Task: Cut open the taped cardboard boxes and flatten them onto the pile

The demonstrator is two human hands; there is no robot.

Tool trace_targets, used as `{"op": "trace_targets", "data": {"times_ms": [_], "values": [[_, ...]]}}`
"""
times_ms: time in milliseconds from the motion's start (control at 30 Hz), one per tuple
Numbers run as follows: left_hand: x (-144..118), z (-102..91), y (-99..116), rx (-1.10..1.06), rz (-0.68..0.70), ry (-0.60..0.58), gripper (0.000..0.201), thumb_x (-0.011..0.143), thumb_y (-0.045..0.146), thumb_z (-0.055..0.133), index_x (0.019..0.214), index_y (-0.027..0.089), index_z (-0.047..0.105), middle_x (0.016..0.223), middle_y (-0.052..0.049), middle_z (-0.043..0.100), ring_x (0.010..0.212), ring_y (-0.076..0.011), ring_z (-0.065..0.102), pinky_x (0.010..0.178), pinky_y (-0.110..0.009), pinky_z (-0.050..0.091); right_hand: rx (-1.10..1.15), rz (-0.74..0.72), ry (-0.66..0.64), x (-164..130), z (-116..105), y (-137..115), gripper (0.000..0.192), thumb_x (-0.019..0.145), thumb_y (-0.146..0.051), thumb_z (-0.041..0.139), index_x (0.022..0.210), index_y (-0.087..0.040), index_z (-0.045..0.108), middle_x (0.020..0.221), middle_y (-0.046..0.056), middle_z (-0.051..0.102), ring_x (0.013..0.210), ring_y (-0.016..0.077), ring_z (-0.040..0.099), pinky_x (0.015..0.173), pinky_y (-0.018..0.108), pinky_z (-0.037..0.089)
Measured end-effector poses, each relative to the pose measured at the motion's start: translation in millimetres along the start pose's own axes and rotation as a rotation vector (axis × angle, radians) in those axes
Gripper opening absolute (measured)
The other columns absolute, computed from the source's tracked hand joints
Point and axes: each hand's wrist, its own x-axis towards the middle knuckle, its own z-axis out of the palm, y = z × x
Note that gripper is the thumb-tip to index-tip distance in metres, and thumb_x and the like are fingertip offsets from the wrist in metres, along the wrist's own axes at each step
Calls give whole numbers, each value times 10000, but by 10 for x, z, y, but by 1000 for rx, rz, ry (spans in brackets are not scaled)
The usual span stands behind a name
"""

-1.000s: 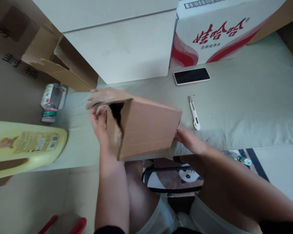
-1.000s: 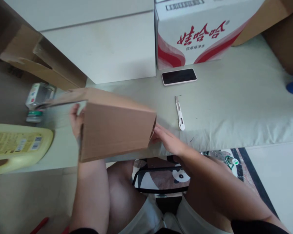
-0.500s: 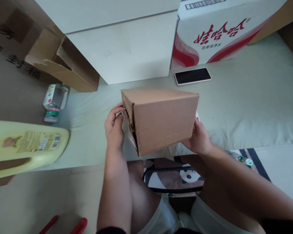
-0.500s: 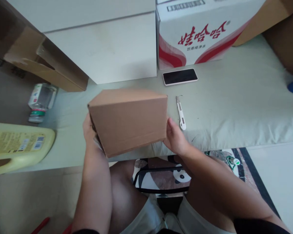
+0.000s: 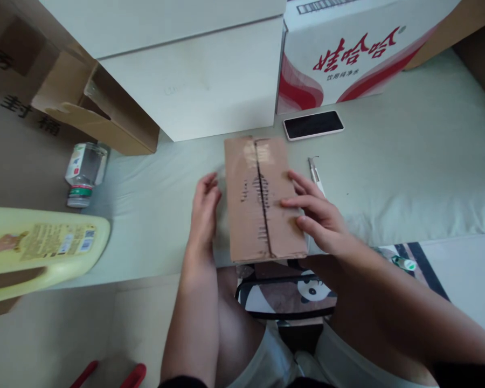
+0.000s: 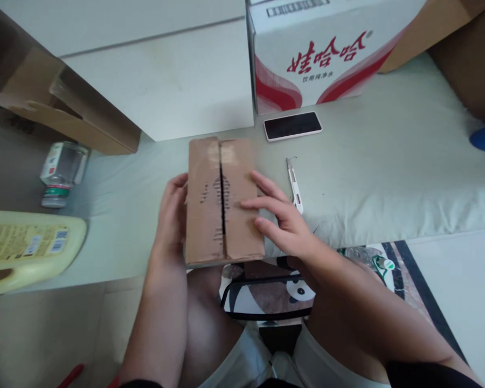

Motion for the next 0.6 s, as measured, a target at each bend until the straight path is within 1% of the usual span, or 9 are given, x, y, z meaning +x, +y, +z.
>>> {"op": "trace_targets", "data": {"times_ms": [33,100,133,200,267,333,467,533,600], "values": [[5,5,20,-43,82,54,525,823,641,739,1237,323,682,1434,-99,639,1334,-296,606,1021,-425,557,9,-18,-68,7,0,0,290,982,-380,634,1251,-356,739,1685,7,423,1554,287,415,1251,533,398],[-1,20,86,-99,169,53,636,778,686,767,1318,382,620,1560,-56,534,1478,-297,478,1148,-435,470,0,-62,-177,25,-11,-8,304,973,-350,637,1263,-345,730,1678,26,436,1534,283,448,1215,507,446],[-8,29,115,-100,190,18,657,763,674,790,1325,383,614,1560,-50,530,1494,-302,456,1170,-434,447,-29,-74,-186,34,-26,-10,305,972,-349,630,1260,-335,728,1652,41,473,1510,282,480,1194,502,466],[-15,41,133,-101,167,-84,630,774,627,801,1316,361,621,1489,-52,577,1451,-309,494,1152,-434,459,-167,-28,-84,52,-80,2,282,973,-352,595,1214,-303,733,1507,84,616,1386,283,597,1107,494,529],[4,38,86,-139,120,-149,589,785,596,788,1297,353,626,1439,-46,604,1391,-310,538,1103,-435,495,-421,119,101,67,-165,52,283,954,-358,571,1164,-257,732,1287,123,715,1158,291,698,957,478,582],[49,20,5,-176,135,-152,563,733,591,805,1222,363,645,1489,-17,570,1437,-324,484,1112,-440,489,-727,336,207,77,-264,134,367,908,-391,588,1203,-209,710,1204,161,710,978,303,709,828,467,578],[116,17,-59,-214,187,-184,433,677,551,793,1021,346,626,1570,37,502,1532,-353,340,1165,-488,447,-1034,649,26,103,-424,286,569,877,-415,589,1389,-169,602,1175,199,714,927,351,696,764,457,529],[104,55,-16,-267,160,-246,371,703,491,738,1004,337,586,1474,6,572,1480,-352,408,1134,-510,474,-1017,679,-4,120,-461,315,560,873,-352,569,1405,-179,575,1046,155,746,903,339,693,767,439,516],[82,101,36,-316,143,-292,336,700,421,689,991,330,548,1354,-12,624,1425,-335,470,1115,-503,493,-880,687,46,130,-471,311,569,847,-299,559,1407,-196,554,894,92,743,812,297,680,739,412,510]]}}
